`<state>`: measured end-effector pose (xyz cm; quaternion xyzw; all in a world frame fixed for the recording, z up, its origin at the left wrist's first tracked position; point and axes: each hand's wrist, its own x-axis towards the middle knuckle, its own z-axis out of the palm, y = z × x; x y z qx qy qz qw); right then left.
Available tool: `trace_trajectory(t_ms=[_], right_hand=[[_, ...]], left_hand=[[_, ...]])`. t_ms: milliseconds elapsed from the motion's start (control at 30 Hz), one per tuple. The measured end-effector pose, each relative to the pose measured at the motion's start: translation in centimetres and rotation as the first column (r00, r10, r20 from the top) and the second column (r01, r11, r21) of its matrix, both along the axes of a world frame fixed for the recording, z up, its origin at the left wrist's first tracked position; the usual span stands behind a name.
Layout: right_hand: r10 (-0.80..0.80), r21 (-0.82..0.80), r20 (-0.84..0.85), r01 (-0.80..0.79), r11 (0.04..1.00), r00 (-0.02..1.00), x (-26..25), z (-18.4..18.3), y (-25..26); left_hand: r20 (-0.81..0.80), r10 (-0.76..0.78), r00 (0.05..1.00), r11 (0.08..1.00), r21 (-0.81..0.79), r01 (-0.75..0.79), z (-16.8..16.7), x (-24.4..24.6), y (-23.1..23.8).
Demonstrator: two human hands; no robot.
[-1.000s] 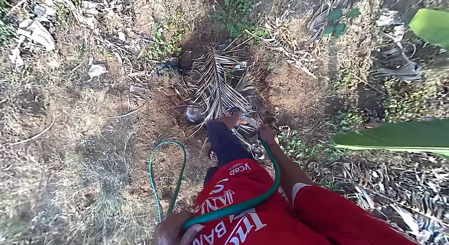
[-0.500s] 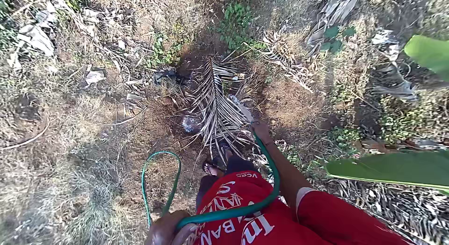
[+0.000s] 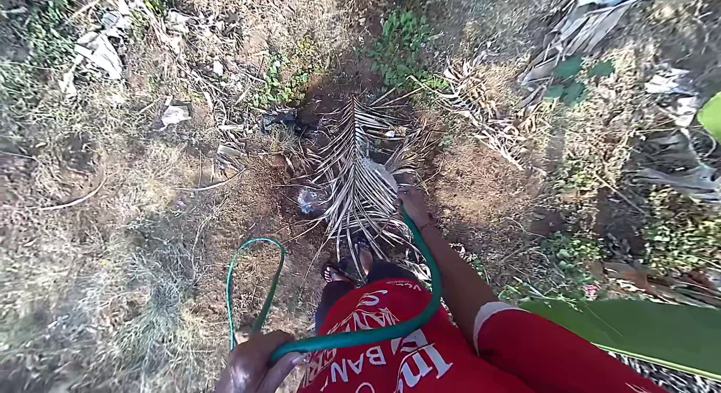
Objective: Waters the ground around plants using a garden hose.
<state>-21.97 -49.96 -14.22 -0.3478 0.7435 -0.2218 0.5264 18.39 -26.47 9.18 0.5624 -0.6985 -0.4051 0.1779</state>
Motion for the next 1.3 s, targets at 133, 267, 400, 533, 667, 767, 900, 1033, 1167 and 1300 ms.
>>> trace_trajectory(t_ms=[133, 267, 400, 533, 667, 767, 900, 1033, 1167, 1300], right_hand=[[0.034, -0.020, 0.009, -0.034, 0.999, 0.999, -0.3, 1.6, -1.3], [0.028, -0.032, 0.006, -0.028, 0.999, 1.000, -0.5, 2.1, -1.9], [0.026, -0.040, -0.003, -0.026, 0.999, 1.000, -0.7, 1.6, -1.8], [0.096, 0.028, 0.000, -0.096, 0.995, 0.995, -0.2, 1.2, -0.7], [0.063, 0.013, 0.023, -0.063, 0.998, 0.998, 0.5, 0.1, -0.1], [0.106, 0.028, 0.000, -0.106, 0.994, 0.994, 0.9, -0.1, -0.2], [0.117, 0.046, 0.004, -0.117, 0.992, 0.993, 1.4, 0.9, -0.4], [0.151, 0.078, 0.005, -0.151, 0.985, 0.988, 1.7, 0.5, -0.3], [0.190, 0.125, 0.027, -0.192, 0.974, 0.981, 2.3, -0.1, 0.3], [0.120, 0.122, 0.060, -0.127, 0.984, 0.991, 2.7, -0.7, 0.8]], left_hand=[[-0.020, 0.038, 0.999, 0.999, 0.010, -0.038, -0.6, -1.2, 1.0], [-0.012, 0.053, 0.999, 0.998, -0.017, -0.053, -0.9, -2.1, 1.4], [-0.007, 0.071, 0.997, 0.996, -0.048, -0.072, -1.1, -2.2, 1.9], [-0.006, 0.081, 0.997, 0.995, -0.065, -0.082, -1.1, -2.2, 2.6], [-0.012, 0.097, 0.995, 0.992, -0.083, -0.097, -1.6, -2.0, 3.3], [-0.031, 0.095, 0.995, 0.991, -0.090, -0.098, -1.7, -1.9, 3.5], [-0.036, 0.109, 0.993, 0.988, -0.106, -0.112, -1.7, -1.8, 3.8], [-0.035, 0.136, 0.990, 0.983, -0.117, -0.139, -1.8, -2.0, 4.3], [-0.038, 0.154, 0.987, 0.981, -0.111, -0.158, -1.8, -2.0, 4.6], [-0.022, 0.162, 0.987, 0.980, -0.113, -0.163, -1.8, -1.8, 4.8]])
